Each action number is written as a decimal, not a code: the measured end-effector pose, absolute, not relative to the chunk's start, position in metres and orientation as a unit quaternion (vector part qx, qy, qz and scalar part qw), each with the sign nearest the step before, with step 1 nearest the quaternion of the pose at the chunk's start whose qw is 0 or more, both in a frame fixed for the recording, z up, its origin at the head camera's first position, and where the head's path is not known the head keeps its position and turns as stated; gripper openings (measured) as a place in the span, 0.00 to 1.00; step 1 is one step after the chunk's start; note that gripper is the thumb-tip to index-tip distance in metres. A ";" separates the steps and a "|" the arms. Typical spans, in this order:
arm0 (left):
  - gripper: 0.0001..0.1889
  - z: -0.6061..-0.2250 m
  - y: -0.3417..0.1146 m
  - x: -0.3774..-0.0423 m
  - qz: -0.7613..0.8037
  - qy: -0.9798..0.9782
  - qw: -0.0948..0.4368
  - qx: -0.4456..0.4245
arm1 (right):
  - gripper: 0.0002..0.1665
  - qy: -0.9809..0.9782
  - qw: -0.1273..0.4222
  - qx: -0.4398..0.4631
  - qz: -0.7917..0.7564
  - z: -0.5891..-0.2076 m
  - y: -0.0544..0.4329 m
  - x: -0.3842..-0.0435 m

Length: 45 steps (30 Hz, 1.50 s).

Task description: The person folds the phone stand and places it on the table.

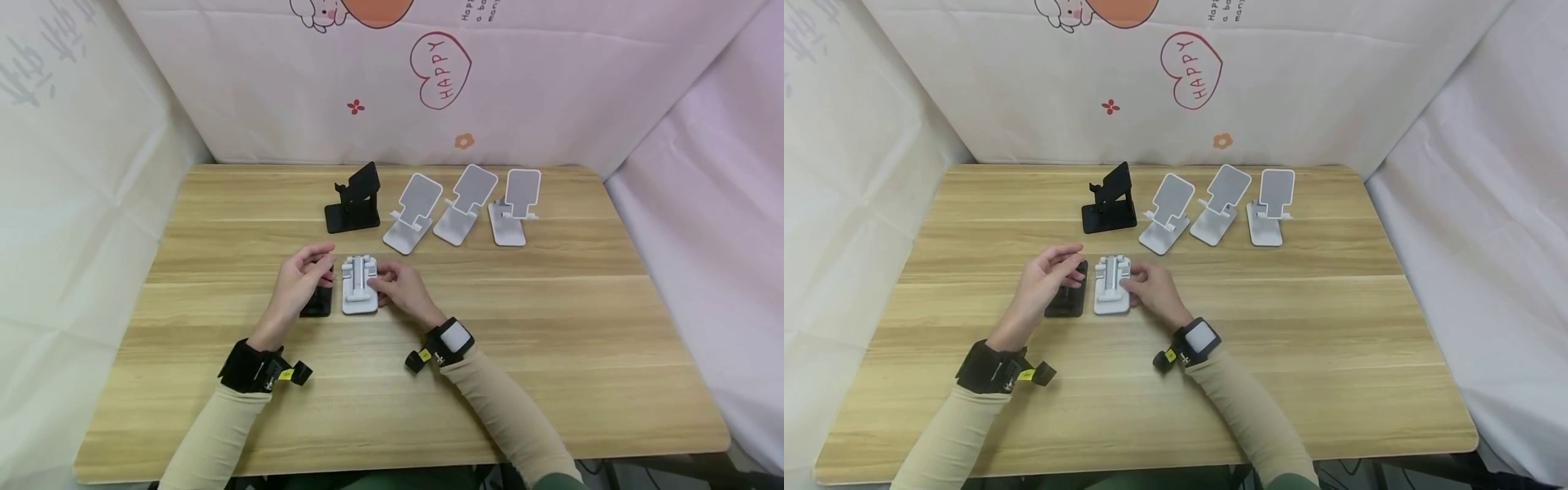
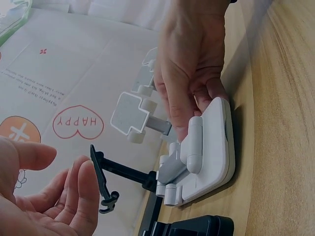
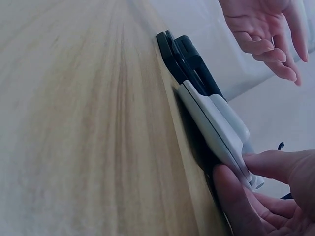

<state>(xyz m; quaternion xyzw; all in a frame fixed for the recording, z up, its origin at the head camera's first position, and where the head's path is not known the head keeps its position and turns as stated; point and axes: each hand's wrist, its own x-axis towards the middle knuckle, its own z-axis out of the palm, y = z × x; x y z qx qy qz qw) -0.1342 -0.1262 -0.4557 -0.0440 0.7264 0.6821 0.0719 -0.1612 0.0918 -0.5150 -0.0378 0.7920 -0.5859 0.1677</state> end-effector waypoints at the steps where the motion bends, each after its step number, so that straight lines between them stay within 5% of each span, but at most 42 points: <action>1: 0.20 -0.456 -0.126 -0.134 0.681 0.727 0.074 -0.044 | 0.21 0.794 0.167 -0.036 -0.584 -0.514 0.092 -0.161; 31: 0.20 -0.457 -0.121 -0.132 0.674 0.733 0.094 -0.022 | 0.18 0.788 0.178 -0.004 -0.589 -0.507 0.092 -0.165; 37: 0.20 -0.460 -0.120 -0.130 0.671 0.735 0.096 -0.018 | 0.18 0.789 0.111 -0.001 -0.605 -0.498 0.093 -0.171; 45: 0.20 -0.464 -0.120 -0.128 0.676 0.731 0.097 -0.016 | 0.17 0.814 -0.061 -0.044 -0.575 -0.474 0.086 -0.193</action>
